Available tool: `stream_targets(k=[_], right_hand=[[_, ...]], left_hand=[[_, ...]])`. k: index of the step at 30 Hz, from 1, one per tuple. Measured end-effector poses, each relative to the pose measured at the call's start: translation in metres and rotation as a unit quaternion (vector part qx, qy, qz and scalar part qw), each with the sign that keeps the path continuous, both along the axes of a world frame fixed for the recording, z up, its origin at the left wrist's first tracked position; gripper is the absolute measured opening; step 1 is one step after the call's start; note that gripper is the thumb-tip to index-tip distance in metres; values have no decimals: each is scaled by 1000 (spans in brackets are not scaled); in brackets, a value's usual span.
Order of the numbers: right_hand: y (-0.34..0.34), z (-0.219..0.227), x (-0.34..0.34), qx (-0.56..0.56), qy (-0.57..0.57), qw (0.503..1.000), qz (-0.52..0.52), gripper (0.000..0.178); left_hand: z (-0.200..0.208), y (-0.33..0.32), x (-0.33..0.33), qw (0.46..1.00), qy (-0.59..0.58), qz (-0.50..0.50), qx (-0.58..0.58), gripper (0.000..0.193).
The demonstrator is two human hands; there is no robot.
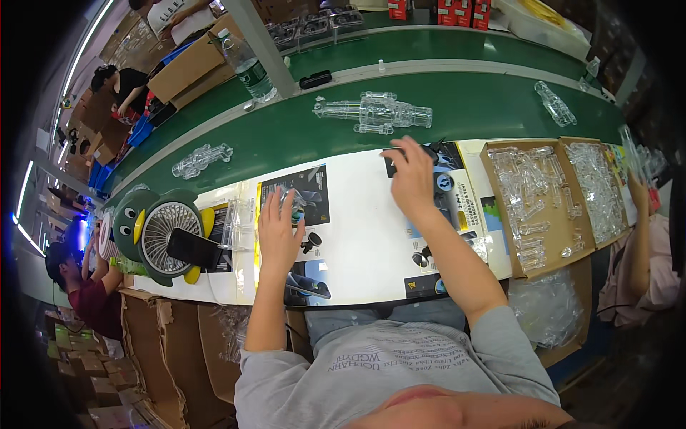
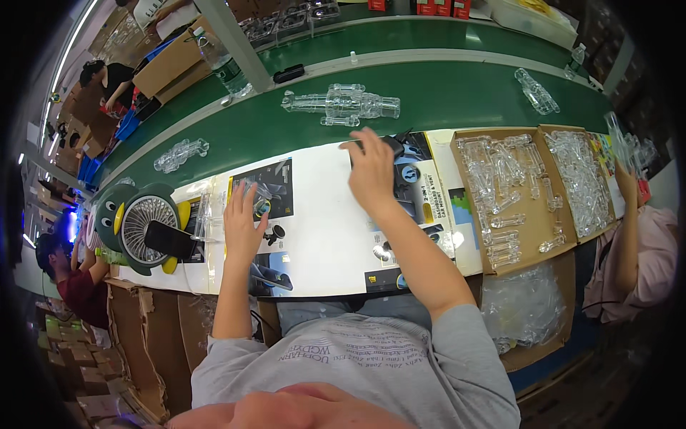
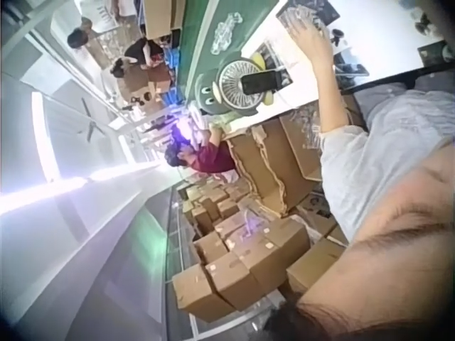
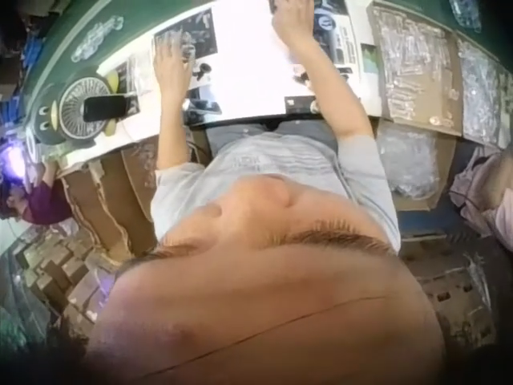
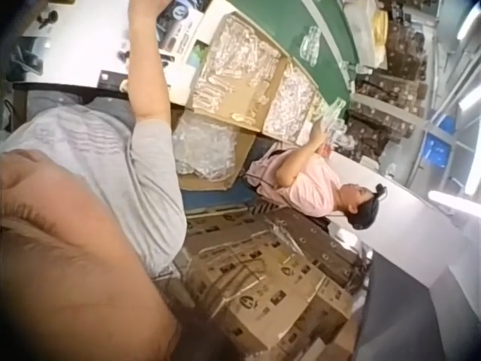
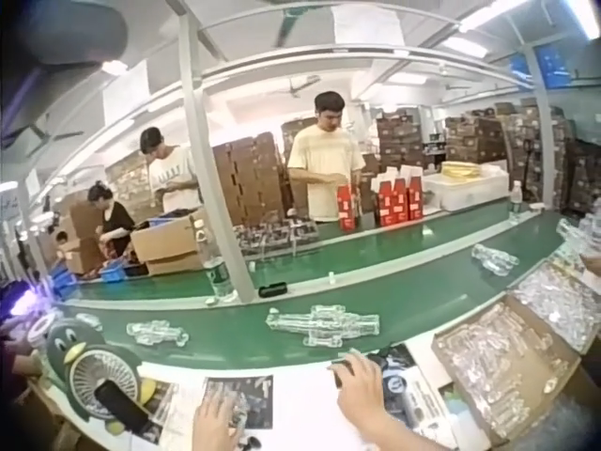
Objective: Assembling and gluing plastic housing components on a manufacturing assembly line.
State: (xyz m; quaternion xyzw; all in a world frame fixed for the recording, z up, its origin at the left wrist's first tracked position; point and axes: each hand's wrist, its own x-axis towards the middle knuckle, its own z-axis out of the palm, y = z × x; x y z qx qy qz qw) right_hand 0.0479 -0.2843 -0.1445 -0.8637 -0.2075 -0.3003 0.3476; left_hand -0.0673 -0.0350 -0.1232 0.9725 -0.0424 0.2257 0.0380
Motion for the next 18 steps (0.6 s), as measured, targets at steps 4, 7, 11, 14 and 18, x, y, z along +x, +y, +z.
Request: stream_targets(k=[4, 7, 11, 14, 18], right_hand=[[-25, -1, 12, -157, 45, 981, -103, 43], [-34, -10, 16, -226, 152, 959, -81, 45], [-32, -28, 23, -240, 118, 962, -59, 41], [-28, -22, 20, -240, 134, 961, -41, 41], [-27, -16, 19, -172, 79, 980, -54, 46]], left_hand=[[7, 5, 19, 993, 110, 49, -13, 70], [15, -2, 43, 981, 184, 51, -27, 71], [16, -35, 63, 991, -17, -43, -124, 68], [6, -48, 67, 977, -96, -119, -150, 66], [-13, -45, 60, 961, -133, -184, -156, 57]])
